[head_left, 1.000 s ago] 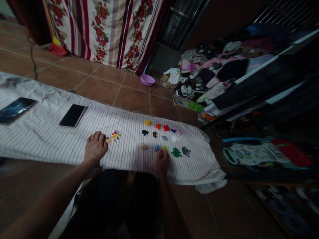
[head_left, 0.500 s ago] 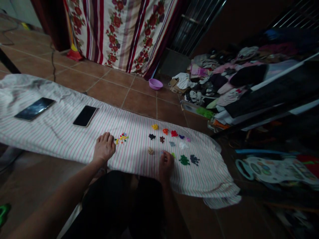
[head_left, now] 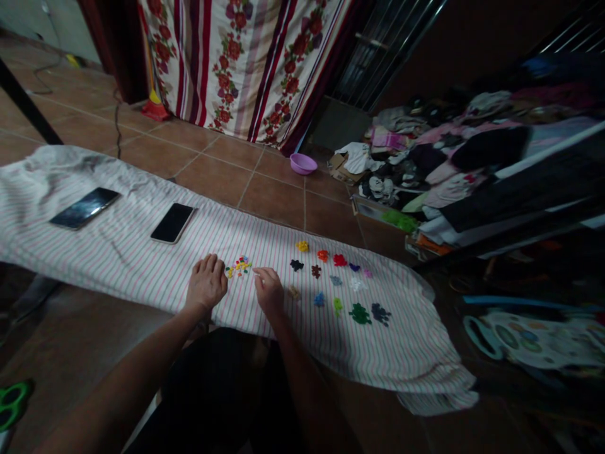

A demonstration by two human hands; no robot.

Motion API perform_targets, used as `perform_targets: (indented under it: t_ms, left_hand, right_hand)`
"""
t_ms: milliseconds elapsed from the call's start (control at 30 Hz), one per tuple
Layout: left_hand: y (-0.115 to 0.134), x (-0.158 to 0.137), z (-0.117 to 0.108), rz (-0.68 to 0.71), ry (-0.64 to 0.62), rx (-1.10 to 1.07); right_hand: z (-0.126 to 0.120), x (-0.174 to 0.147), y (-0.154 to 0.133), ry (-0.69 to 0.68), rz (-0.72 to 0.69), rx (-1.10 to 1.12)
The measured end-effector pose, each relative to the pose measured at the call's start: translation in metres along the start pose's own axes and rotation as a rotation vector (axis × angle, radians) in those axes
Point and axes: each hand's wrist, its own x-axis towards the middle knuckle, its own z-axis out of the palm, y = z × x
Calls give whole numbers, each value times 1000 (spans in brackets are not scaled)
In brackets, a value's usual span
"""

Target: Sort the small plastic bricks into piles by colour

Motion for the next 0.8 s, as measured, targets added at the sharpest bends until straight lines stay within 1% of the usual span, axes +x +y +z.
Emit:
perform_targets:
  t_ms: [67,200,333,433,600,800]
  left_hand:
    - [0,0,0,0,0,-8]
    - [1,0,-1,-3,-1,-35]
    - [2,0,-1,-8,-7,-38]
    - [1,0,-1,-13,-13,-31]
    - [2,0,-2,-15,-22,-37]
    - [2,1,-4,-16,-18,-27]
  right_hand:
    - [7,15,-2,-26,-19,-2]
    - [17,36,-2,-93,-11,-63]
    - [22,45,-2,-196,-18,-122]
    - [21,48,-3,-237,-8,-162]
    - [20,56,-6,-249,15,-188]
    - [24,58,-2,-176,5,-141]
